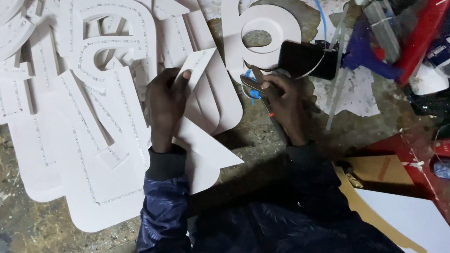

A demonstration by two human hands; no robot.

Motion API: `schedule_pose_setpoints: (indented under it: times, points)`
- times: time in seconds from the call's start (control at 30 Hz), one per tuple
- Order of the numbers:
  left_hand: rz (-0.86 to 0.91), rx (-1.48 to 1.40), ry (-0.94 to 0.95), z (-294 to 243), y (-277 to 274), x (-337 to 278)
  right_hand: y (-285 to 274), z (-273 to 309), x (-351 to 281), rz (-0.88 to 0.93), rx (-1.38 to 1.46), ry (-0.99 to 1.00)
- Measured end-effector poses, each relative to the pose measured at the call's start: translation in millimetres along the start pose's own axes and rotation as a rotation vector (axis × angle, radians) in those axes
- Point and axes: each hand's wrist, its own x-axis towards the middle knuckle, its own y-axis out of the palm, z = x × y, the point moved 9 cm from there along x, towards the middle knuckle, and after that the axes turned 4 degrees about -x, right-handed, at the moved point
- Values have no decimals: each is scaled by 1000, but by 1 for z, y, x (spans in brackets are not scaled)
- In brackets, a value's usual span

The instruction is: Applying flexible LED strips to the interior of sign letters by peeling adhesive backing, pressing them into place, and cutting them with scissors.

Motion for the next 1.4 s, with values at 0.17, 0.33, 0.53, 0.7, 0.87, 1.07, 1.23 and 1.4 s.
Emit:
schedule_pose_setpoints:
  times: [0.17, 0.33, 0.53, 0.7, 0.87, 1.07, 1.23, 1.4]
  points:
    - [-88, -80, 134, -52, -17, -11, 19, 83, -19, 144, -449, -105]
    - [-217, -45, 463, -107, -32, -7, 44, 32, -26, -95, -572, -425]
    - [-352, -27, 468, -76, -20, 64, 24, 5, -13, 225, 22, -263]
    - [-457, -69, 260, -16, 2, 117, 14, -70, -9, 143, 818, 12]
    - [-287, -42, 222, 20, 30, 113, -10, -27, 1, 215, 1184, -40]
    - [-145, 69, 315, -33, 36, 27, 21, -28, 5, 288, 1270, 13]
    - [155, -345, 428, -85, 62, -32, 57, -17, 4, 376, 1279, 153]
    - [502, -664, 360, -103, 96, -52, 85, -61, -14, 423, 1243, 392]
